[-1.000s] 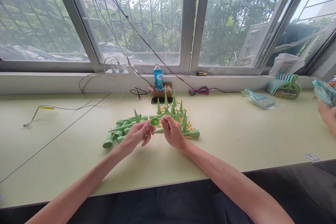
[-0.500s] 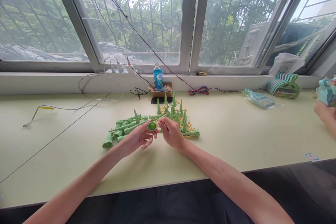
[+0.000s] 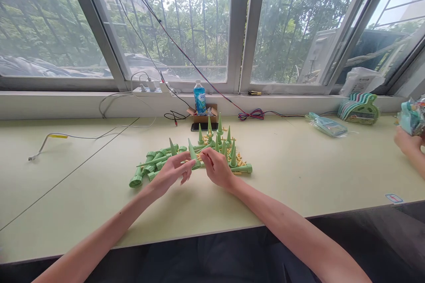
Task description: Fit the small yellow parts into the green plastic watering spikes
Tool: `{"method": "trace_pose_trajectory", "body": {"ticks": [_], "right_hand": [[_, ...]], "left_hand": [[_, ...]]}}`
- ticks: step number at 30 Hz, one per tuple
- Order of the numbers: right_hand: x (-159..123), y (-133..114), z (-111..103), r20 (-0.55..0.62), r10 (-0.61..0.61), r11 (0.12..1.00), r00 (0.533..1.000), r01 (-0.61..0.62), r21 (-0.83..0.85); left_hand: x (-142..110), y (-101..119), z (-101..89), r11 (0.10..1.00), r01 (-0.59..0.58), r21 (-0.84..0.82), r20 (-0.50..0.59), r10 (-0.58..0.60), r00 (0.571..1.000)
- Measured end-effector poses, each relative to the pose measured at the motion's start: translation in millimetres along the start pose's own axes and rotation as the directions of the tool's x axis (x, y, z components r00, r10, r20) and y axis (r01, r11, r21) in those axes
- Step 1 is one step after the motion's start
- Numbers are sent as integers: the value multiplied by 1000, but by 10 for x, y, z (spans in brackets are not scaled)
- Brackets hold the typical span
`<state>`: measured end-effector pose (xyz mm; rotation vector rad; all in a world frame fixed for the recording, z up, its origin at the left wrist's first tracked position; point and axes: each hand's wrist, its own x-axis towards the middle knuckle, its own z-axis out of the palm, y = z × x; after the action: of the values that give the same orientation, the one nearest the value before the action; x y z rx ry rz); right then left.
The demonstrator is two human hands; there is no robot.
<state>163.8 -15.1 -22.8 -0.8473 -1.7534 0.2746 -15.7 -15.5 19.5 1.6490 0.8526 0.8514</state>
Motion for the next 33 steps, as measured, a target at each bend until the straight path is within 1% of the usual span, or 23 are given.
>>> {"method": "trace_pose_trajectory", "body": {"ticks": [3, 8, 11, 14, 19, 21, 24, 27, 29, 31, 33], "right_hand": [[2, -5, -2, 0, 4, 1000, 1000, -4, 0], [2, -1, 0, 6, 13, 1000, 1000, -13, 6], [-1, 11, 3, 6, 9, 1000, 1000, -9, 14], [-4, 18, 6, 6, 15, 1000, 1000, -15, 22], [-13, 22, 14, 4, 37, 999, 999, -37, 18], [-17, 24, 16, 8, 40, 999, 999, -40, 16], [-20, 20, 14, 9, 43, 999, 999, -43, 15], [-19, 7, 9, 3, 46, 999, 999, -46, 5], [-17, -2, 5, -9, 48, 999, 999, -48, 0], [-15, -6, 3, -35, 50, 999, 998, -50, -3], [-13, -7, 2, -70, 53, 999, 996, -54, -8]], "left_hand": [[-12, 1, 3, 996, -51, 74, 1, 51, 999], [-8, -47, 0, 986, -91, 143, -10, 93, 996], [0, -87, -1, 974, -136, 179, -28, 144, 989], [2, -112, 2, 946, -222, 238, -34, 237, 971], [-3, -120, 22, 849, -338, 406, -23, 379, 925], [-4, -121, 31, 823, -352, 445, -26, 405, 914], [-5, -121, 38, 819, -340, 461, -37, 401, 915], [-11, -109, 35, 844, -316, 435, -50, 373, 927], [-17, -89, 26, 892, -283, 352, -62, 324, 944], [-18, -60, 11, 957, -218, 192, -66, 235, 970], [-10, -32, -6, 991, -136, -3, -64, 135, 989]]}}
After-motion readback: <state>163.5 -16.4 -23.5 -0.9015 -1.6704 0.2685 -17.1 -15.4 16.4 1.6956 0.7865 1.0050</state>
